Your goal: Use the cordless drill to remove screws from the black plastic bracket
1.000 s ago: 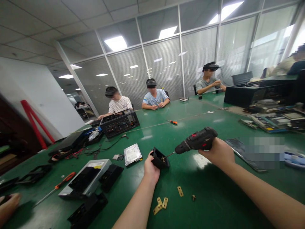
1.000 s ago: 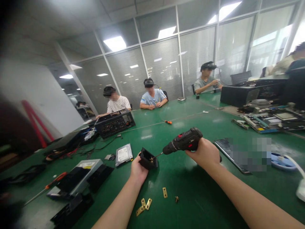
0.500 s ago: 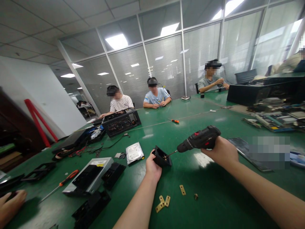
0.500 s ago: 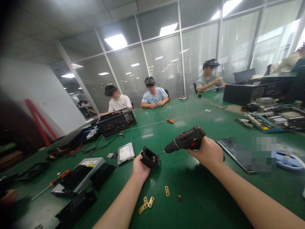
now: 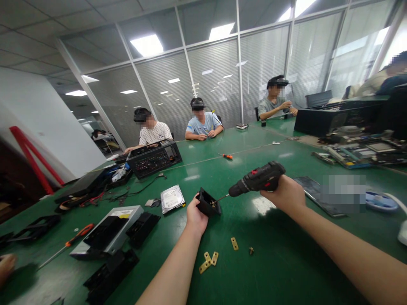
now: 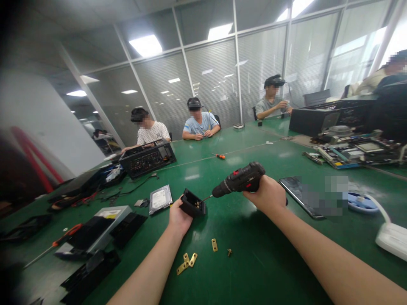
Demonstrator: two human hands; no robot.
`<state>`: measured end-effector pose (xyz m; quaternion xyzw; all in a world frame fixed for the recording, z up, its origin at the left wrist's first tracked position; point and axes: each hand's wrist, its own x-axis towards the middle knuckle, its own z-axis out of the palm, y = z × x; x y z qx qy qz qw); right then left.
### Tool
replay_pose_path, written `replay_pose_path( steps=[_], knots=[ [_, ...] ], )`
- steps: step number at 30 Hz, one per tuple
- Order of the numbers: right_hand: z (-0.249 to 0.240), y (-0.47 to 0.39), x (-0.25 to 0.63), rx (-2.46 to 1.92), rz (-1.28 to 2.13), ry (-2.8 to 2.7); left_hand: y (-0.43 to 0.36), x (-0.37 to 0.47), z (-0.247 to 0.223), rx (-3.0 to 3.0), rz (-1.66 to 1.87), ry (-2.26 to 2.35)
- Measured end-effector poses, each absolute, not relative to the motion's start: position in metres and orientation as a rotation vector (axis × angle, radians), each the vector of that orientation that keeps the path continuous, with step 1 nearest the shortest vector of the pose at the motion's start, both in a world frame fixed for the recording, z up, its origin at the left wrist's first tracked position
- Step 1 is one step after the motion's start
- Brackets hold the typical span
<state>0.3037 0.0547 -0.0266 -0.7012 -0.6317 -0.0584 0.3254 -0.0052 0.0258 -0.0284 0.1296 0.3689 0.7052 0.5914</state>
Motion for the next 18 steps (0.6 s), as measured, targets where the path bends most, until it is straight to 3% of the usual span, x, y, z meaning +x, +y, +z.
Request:
replay_pose_path(
  steps=[18],
  knots=[
    [-0.0192,0.0527,0.3019,-1.843,-0.126,-1.62,0.0216,-0.0083,-0.0204,0.239,1.612,0.876]
  ],
)
